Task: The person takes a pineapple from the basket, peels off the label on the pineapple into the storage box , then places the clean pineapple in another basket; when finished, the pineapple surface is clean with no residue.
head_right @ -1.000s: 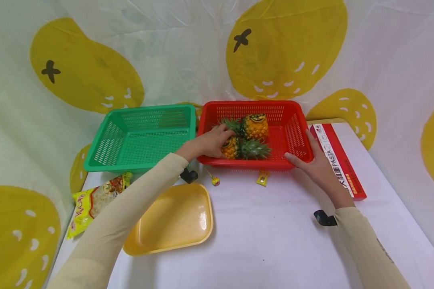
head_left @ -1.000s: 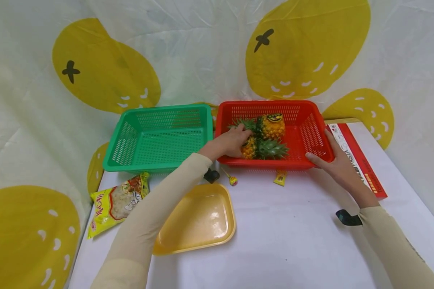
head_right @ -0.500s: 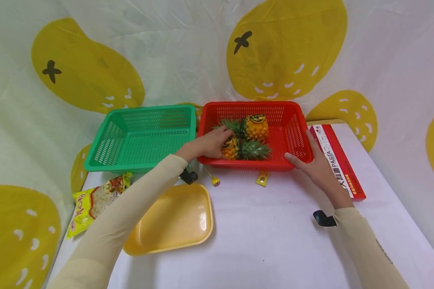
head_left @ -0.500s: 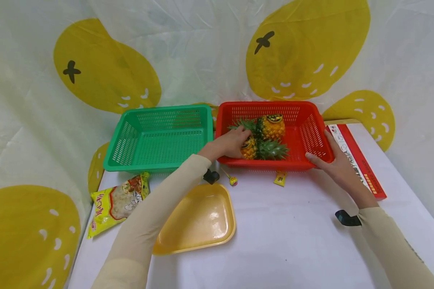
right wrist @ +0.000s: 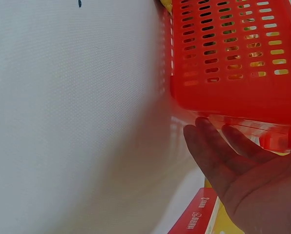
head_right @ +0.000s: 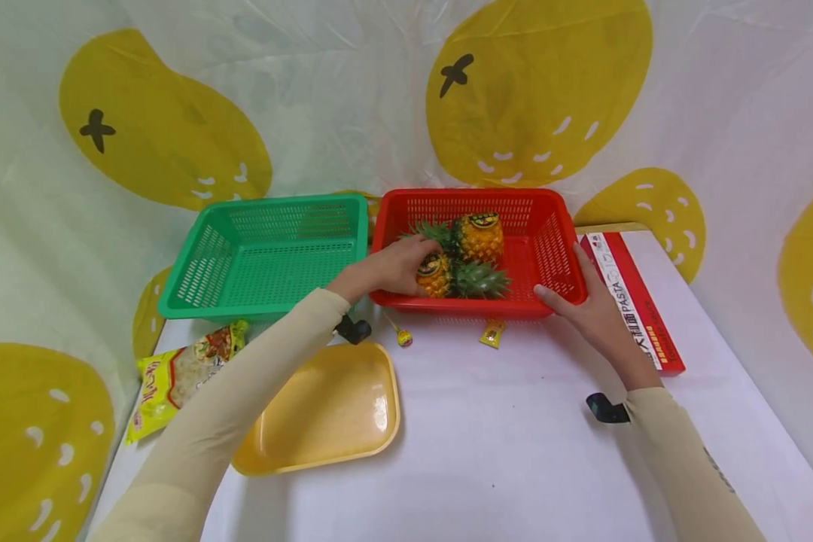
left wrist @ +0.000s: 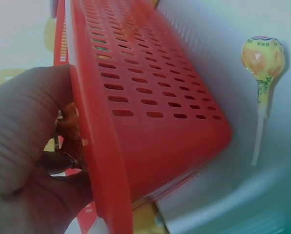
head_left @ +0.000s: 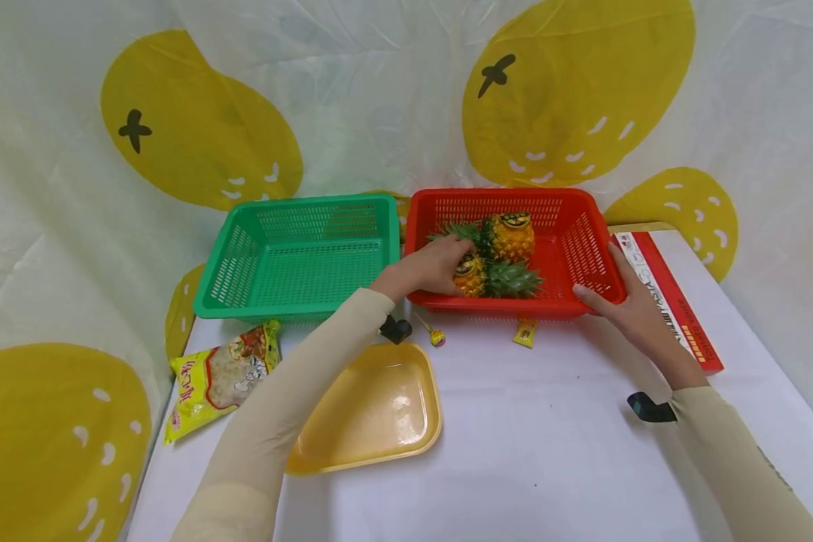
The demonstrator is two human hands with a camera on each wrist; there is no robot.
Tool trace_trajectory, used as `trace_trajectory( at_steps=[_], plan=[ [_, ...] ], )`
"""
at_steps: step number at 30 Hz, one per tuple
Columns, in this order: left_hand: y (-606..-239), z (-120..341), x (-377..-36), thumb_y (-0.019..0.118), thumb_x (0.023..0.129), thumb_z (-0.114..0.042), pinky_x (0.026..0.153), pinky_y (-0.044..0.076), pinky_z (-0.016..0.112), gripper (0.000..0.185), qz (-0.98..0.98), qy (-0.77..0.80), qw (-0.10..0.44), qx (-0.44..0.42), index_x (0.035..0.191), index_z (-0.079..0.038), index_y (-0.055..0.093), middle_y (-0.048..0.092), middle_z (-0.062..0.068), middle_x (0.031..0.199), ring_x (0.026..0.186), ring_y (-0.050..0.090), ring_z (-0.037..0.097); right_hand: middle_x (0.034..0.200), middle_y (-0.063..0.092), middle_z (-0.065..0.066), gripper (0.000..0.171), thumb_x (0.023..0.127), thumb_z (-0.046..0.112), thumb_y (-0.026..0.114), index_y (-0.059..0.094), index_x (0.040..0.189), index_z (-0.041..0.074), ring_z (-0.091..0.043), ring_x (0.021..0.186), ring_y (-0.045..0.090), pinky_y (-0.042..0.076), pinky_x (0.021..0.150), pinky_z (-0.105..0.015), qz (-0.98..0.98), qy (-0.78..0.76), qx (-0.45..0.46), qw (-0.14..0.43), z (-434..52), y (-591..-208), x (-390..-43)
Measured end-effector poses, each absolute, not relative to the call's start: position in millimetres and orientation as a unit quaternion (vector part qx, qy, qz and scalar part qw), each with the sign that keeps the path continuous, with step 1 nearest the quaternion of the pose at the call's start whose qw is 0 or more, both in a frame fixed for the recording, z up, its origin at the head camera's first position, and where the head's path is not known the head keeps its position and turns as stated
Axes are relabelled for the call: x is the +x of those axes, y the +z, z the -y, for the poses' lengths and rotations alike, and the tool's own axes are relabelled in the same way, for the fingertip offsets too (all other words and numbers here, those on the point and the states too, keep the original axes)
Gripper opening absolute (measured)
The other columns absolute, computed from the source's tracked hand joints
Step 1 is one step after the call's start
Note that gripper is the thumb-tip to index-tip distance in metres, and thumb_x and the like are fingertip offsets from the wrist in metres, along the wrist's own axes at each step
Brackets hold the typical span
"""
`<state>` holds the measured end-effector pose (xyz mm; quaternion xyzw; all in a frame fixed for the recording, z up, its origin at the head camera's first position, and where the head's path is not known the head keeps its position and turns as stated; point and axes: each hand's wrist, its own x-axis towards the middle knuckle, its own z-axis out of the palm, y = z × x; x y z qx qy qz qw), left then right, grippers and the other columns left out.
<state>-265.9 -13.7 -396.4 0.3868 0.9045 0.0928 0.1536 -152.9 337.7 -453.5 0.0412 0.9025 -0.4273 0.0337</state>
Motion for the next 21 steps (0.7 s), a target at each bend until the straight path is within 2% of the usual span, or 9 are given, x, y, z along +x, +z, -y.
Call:
trace_trajectory(
  at_steps=[9, 16, 21],
  plan=[
    [-394.3, 17.9, -264.1, 0.082, 0.093, -0.041, 0.114, 0.039, 0.038, 0.082, -0.901, 0.102, 0.136, 0.399, 0.157, -0.007, 0.042, 0.048, 0.013, 0.151, 0.138, 0.047, 0.027, 0.168, 0.017, -0.029, 0.103, 0.099, 0.058, 0.066, -0.008, 0.169, 0.038, -0.056, 0.142, 0.025, 0.045, 0.096, -0.073, -0.902, -0.428, 0.045, 0.033, -336.7, -454.7, -153.3],
    [-377.5, 17.8, -262.7, 0.084, 0.090, -0.043, 0.118, 0.033, 0.042, 0.088, -0.898, 0.118, 0.122, 0.405, 0.157, -0.005, 0.042, 0.049, 0.013, 0.151, 0.138, 0.046, 0.028, 0.167, 0.019, -0.029, 0.102, 0.099, 0.057, 0.065, -0.007, 0.169, 0.038, -0.055, 0.141, 0.026, 0.046, 0.096, -0.073, -0.903, -0.427, 0.040, 0.032, -338.5, -453.2, -154.5],
    [-369.8, 19.9, -260.3, 0.083, 0.092, -0.044, 0.120, 0.030, 0.040, 0.088, -0.900, 0.120, 0.121, 0.401, 0.158, -0.006, 0.040, 0.046, 0.012, 0.154, 0.140, 0.044, 0.027, 0.167, 0.018, -0.031, 0.102, 0.099, 0.057, 0.065, -0.007, 0.169, 0.037, -0.056, 0.141, 0.025, 0.046, 0.096, -0.073, -0.902, -0.427, 0.046, 0.036, -338.0, -453.6, -154.8]
  ],
)
